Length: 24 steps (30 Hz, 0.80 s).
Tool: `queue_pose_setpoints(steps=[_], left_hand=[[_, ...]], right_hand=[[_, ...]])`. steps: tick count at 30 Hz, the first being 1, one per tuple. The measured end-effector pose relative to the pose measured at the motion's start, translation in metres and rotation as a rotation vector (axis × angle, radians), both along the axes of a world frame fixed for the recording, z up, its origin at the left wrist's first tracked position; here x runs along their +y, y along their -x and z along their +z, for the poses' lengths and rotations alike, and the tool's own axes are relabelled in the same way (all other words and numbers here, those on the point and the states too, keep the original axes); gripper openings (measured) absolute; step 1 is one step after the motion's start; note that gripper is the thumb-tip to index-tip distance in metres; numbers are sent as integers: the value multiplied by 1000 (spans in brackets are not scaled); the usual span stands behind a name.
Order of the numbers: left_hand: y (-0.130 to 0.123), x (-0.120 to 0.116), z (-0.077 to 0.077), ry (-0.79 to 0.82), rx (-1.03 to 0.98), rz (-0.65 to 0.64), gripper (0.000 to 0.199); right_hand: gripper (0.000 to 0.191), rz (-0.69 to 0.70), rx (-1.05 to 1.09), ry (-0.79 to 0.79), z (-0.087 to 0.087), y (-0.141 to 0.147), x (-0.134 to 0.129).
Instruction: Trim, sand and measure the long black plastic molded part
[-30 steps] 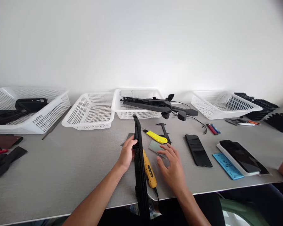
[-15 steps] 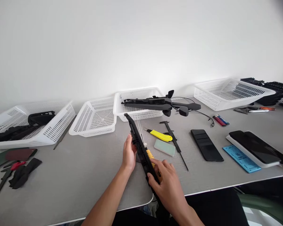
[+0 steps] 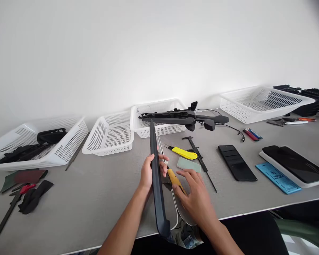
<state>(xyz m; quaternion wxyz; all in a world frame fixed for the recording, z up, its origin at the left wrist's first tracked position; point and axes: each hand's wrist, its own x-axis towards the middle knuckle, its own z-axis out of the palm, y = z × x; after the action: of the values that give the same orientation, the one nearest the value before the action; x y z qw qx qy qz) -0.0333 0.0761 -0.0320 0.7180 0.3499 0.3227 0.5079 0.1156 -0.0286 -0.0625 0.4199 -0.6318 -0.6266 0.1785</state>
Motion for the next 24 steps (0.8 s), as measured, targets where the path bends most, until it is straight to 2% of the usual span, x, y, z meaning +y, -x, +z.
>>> queue_pose_setpoints(steps=[3, 6, 8, 10, 13, 16, 20, 24], left_hand=[[1, 0, 1, 10, -85, -27, 64], [0, -1, 2, 8, -101, -69, 62], [0, -1, 3, 3, -109, -80, 59], [1, -1, 4, -6, -117, -64, 57], [2, 0, 5, -18, -132, -19, 52], [2, 0, 5, -14, -148, 21, 45], [1, 0, 4, 0, -135, 65, 42], [0, -1, 1, 5, -97, 88, 43]], right_hand=[[39, 18, -176, 96, -13, -5, -3], [29, 40, -153, 143, -15, -11, -3], [24, 22, 11, 179, -11, -20, -3], [35, 13, 272, 259, -6, -30, -5], [58, 83, 683, 411, 2, -39, -18], [60, 150, 951, 493, 8, -38, -39], [62, 240, 1139, 545, 14, -29, -61], [82, 362, 1141, 561, 22, -29, -72]])
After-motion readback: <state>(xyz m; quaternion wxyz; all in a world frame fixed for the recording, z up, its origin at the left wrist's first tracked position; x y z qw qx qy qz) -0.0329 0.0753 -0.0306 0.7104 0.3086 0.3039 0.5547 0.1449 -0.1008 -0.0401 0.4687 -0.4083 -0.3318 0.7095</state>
